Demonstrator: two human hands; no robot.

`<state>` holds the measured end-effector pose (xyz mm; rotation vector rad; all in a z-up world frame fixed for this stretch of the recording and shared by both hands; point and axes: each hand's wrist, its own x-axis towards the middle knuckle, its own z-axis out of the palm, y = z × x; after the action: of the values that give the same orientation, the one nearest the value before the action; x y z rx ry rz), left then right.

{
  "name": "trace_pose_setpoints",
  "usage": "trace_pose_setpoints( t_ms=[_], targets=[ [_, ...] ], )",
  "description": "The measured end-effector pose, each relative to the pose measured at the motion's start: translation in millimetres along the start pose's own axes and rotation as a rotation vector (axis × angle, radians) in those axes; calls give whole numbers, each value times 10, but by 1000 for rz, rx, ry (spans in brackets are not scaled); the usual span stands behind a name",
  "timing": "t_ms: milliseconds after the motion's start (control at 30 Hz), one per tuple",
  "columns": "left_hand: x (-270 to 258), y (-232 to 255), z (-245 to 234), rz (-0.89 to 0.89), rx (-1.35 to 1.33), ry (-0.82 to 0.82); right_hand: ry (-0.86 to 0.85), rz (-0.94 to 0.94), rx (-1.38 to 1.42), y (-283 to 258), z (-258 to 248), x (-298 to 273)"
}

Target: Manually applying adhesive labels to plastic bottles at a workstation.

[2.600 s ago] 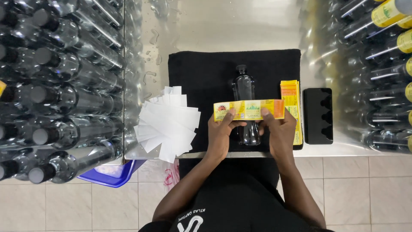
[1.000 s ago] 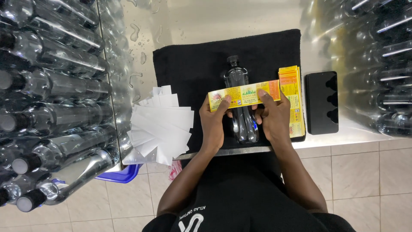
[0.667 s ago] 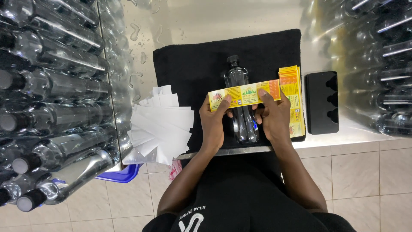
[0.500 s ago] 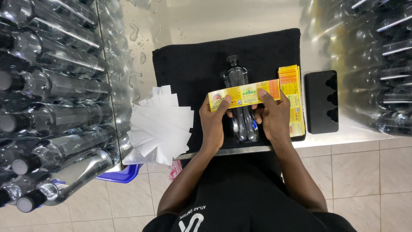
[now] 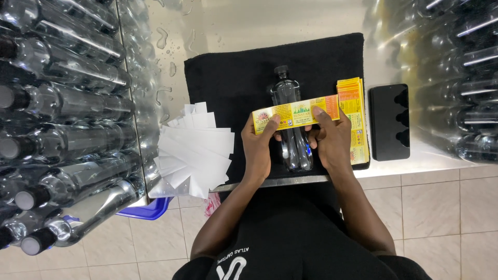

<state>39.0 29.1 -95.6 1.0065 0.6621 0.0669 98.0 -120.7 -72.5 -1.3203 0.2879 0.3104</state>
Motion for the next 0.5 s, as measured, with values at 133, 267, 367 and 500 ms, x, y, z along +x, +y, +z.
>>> trace_pose_setpoints(
  t_ms=[133, 267, 367, 500],
  targets=[
    [0, -2, -1, 14, 8, -6, 3, 6, 5, -6, 6, -5],
    [9, -24, -11, 16, 2, -7, 2, -4, 17, 8, 13, 9],
    [0, -11, -8, 23, 3, -14, -1, -1, 25, 20, -2, 20],
    [0, -8, -5, 14, 10, -7, -3, -4, 25, 9, -2, 1]
  ],
)
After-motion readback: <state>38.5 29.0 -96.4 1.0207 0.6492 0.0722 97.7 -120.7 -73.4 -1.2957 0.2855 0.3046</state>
